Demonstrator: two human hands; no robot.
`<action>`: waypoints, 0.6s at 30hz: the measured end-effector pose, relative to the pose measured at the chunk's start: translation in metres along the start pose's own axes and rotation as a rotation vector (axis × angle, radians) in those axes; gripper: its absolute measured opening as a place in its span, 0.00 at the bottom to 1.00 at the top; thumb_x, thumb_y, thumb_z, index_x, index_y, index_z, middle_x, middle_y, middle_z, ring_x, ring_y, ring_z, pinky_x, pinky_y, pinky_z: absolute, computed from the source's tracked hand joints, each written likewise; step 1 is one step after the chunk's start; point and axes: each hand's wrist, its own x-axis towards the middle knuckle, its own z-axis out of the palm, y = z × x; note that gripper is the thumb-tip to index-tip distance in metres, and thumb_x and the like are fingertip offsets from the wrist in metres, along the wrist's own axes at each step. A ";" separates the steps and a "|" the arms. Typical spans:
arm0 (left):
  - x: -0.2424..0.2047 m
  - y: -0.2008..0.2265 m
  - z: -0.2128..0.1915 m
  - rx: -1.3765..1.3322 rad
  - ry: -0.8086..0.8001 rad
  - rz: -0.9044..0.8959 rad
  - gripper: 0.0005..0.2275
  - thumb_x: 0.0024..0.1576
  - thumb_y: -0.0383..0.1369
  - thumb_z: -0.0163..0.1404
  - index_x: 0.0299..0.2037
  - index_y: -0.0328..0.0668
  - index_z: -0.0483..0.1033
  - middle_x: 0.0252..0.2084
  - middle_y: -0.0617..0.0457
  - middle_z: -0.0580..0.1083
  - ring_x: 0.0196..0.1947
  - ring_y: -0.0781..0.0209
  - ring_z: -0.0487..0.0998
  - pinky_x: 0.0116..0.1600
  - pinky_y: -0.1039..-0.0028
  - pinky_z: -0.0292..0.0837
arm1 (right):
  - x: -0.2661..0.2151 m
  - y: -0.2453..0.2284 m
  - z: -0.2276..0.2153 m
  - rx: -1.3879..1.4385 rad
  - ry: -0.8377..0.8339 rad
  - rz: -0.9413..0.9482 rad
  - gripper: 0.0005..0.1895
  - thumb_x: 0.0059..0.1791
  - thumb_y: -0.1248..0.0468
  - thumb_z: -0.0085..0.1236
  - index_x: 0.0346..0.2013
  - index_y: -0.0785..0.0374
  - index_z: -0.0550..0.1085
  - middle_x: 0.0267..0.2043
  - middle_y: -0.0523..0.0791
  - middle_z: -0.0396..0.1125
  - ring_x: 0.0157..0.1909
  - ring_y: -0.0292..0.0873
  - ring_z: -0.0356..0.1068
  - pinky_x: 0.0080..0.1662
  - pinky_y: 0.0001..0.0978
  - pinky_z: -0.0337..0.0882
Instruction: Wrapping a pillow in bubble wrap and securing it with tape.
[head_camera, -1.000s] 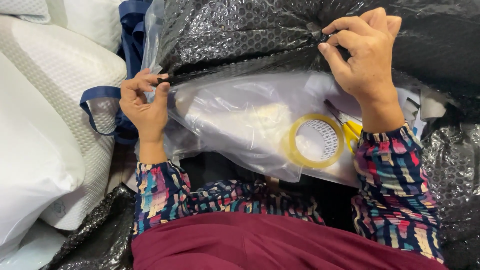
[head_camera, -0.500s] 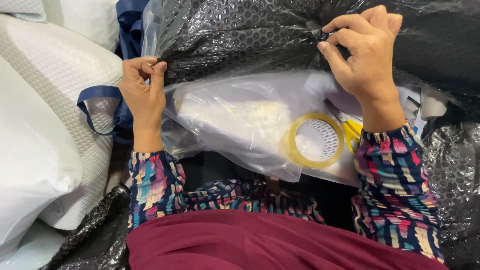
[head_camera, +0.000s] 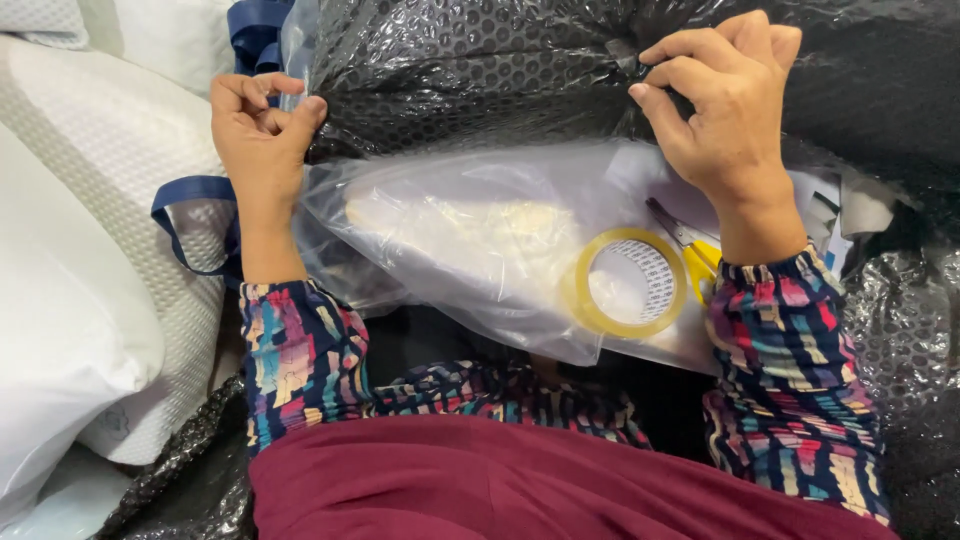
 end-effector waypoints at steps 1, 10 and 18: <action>0.002 0.003 0.000 -0.001 -0.002 0.001 0.21 0.60 0.13 0.57 0.42 0.45 0.54 0.51 0.43 0.71 0.22 0.75 0.58 0.33 0.86 0.62 | 0.001 -0.001 -0.001 -0.002 0.001 0.001 0.06 0.54 0.73 0.74 0.34 0.64 0.83 0.52 0.43 0.78 0.51 0.46 0.59 0.62 0.40 0.51; 0.011 0.004 -0.005 -0.102 -0.085 -0.210 0.15 0.61 0.17 0.54 0.41 0.46 0.59 0.49 0.49 0.73 0.43 0.69 0.74 0.52 0.85 0.75 | 0.002 -0.003 0.001 -0.018 0.029 -0.001 0.08 0.52 0.74 0.76 0.36 0.62 0.82 0.53 0.42 0.78 0.51 0.46 0.60 0.61 0.41 0.52; -0.016 0.079 0.066 0.849 0.208 0.419 0.13 0.57 0.15 0.54 0.50 0.32 0.70 0.44 0.48 0.69 0.41 0.54 0.68 0.55 0.65 0.63 | 0.005 -0.007 -0.001 -0.065 0.050 -0.006 0.06 0.51 0.73 0.72 0.35 0.62 0.81 0.54 0.42 0.76 0.51 0.48 0.61 0.60 0.41 0.54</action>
